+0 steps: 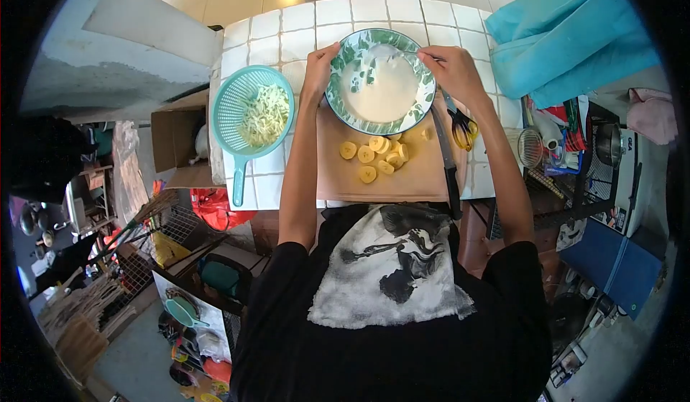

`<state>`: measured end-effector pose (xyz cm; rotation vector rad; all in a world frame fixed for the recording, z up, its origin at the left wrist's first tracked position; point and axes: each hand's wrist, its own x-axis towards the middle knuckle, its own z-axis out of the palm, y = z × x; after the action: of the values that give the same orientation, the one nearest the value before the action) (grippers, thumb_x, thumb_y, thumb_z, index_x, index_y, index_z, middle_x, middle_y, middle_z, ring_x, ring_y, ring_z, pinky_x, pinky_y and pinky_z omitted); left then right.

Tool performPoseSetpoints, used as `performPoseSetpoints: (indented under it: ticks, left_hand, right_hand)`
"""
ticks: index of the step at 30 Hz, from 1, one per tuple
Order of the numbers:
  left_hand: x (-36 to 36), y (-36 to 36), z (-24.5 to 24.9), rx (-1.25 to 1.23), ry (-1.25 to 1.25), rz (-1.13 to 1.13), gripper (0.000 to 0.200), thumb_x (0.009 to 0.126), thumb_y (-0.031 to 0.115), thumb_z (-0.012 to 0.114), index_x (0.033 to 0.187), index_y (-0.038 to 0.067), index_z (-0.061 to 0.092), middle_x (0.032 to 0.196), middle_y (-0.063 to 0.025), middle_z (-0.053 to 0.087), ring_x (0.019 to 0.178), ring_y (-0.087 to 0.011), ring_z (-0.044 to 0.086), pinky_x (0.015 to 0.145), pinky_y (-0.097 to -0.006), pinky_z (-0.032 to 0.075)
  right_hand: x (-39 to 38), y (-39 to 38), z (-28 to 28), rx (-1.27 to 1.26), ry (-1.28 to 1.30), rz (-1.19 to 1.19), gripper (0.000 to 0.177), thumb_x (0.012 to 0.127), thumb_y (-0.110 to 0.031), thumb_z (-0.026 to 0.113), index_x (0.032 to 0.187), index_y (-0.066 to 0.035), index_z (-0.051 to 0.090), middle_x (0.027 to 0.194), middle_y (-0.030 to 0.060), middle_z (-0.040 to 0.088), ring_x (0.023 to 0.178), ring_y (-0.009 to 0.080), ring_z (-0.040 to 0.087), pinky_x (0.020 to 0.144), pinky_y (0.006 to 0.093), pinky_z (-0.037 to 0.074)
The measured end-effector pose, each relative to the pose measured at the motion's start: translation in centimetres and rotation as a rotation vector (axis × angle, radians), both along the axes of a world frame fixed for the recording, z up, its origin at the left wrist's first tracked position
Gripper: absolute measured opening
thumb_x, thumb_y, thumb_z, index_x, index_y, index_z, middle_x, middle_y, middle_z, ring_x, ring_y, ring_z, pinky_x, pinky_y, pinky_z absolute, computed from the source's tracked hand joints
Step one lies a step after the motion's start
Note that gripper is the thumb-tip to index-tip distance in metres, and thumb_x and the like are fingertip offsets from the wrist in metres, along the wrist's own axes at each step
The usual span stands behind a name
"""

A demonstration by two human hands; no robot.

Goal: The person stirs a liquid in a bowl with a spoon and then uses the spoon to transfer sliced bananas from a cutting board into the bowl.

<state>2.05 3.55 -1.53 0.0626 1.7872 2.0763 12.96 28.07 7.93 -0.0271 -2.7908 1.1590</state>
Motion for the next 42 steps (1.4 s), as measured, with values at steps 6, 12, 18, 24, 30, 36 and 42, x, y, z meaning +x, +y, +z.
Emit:
performPoseSetpoints:
  ticks: [6,12,18,24,30,36,42]
  left_hand:
    - [0.2,0.1,0.2,-0.007,0.029,0.023,0.032,0.091,0.025,0.057,0.095,-0.005,0.068,0.087,-0.0053,0.067,0.079,-0.0094,0.057,0.074,-0.0229,0.043]
    - [0.1,0.0,0.0,0.008,-0.002,-0.005,0.032,0.091,0.025,0.057,0.093,-0.005,0.068,0.086,-0.0049,0.066,0.076,-0.0087,0.055,0.072,-0.0222,0.043]
    - [-0.1,0.0,-0.5,0.027,-0.014,0.006,0.032,0.091,0.026,0.057,0.093,-0.004,0.068,0.084,-0.0048,0.067,0.073,-0.0082,0.056,0.070,-0.0220,0.044]
    - [-0.1,-0.1,-0.1,0.022,-0.034,-0.008,0.032,0.091,0.025,0.057,0.094,-0.004,0.068,0.084,-0.0052,0.067,0.073,-0.0089,0.057,0.069,-0.0228,0.044]
    - [-0.1,0.1,-0.2,0.000,0.005,0.012,0.032,0.091,0.025,0.056,0.094,-0.004,0.068,0.084,-0.0049,0.066,0.071,-0.0086,0.057,0.067,-0.0222,0.044]
    - [0.1,0.0,-0.2,0.004,-0.009,-0.002,0.033,0.091,0.026,0.056,0.094,-0.004,0.068,0.083,-0.0049,0.066,0.070,-0.0085,0.057,0.066,-0.0218,0.044]
    - [0.0,0.1,0.0,-0.025,-0.017,-0.013,0.034,0.091,0.027,0.057,0.093,-0.005,0.068,0.083,-0.0045,0.066,0.071,-0.0084,0.056,0.067,-0.0222,0.044]
  right_hand:
    - [-0.4,-1.8,0.2,0.010,-0.097,0.271,0.021,0.084,-0.022,0.060,0.093,-0.004,0.069,0.075,0.0142,0.067,0.065,0.0286,0.064,0.067,0.0348,0.050]
    - [-1.7,-1.8,0.4,0.051,0.052,0.126,0.021,0.087,-0.020,0.060,0.095,-0.002,0.068,0.080,0.0167,0.068,0.068,0.0252,0.066,0.071,0.0335,0.053]
    - [-0.8,-3.3,2.6,0.205,-0.162,0.398,0.019,0.085,-0.018,0.061,0.094,-0.004,0.069,0.079,0.0159,0.067,0.070,0.0257,0.066,0.068,0.0317,0.051]
    - [-2.1,0.4,2.6,0.096,-0.060,0.138,0.021,0.085,-0.018,0.062,0.096,-0.001,0.068,0.086,0.0140,0.069,0.077,0.0222,0.067,0.074,0.0301,0.053]
    - [-2.2,1.4,1.4,0.143,-0.183,0.212,0.022,0.086,-0.017,0.061,0.097,0.001,0.068,0.090,0.0140,0.069,0.080,0.0204,0.066,0.077,0.0319,0.053]
    - [-0.7,1.5,1.9,-0.011,-0.240,0.201,0.022,0.086,-0.016,0.061,0.096,0.002,0.067,0.089,0.0151,0.069,0.081,0.0205,0.065,0.077,0.0323,0.052]
    - [-1.9,1.6,-0.2,0.003,0.000,0.080,0.023,0.084,-0.022,0.061,0.094,-0.003,0.069,0.086,0.0163,0.068,0.076,0.0297,0.066,0.072,0.0318,0.051]
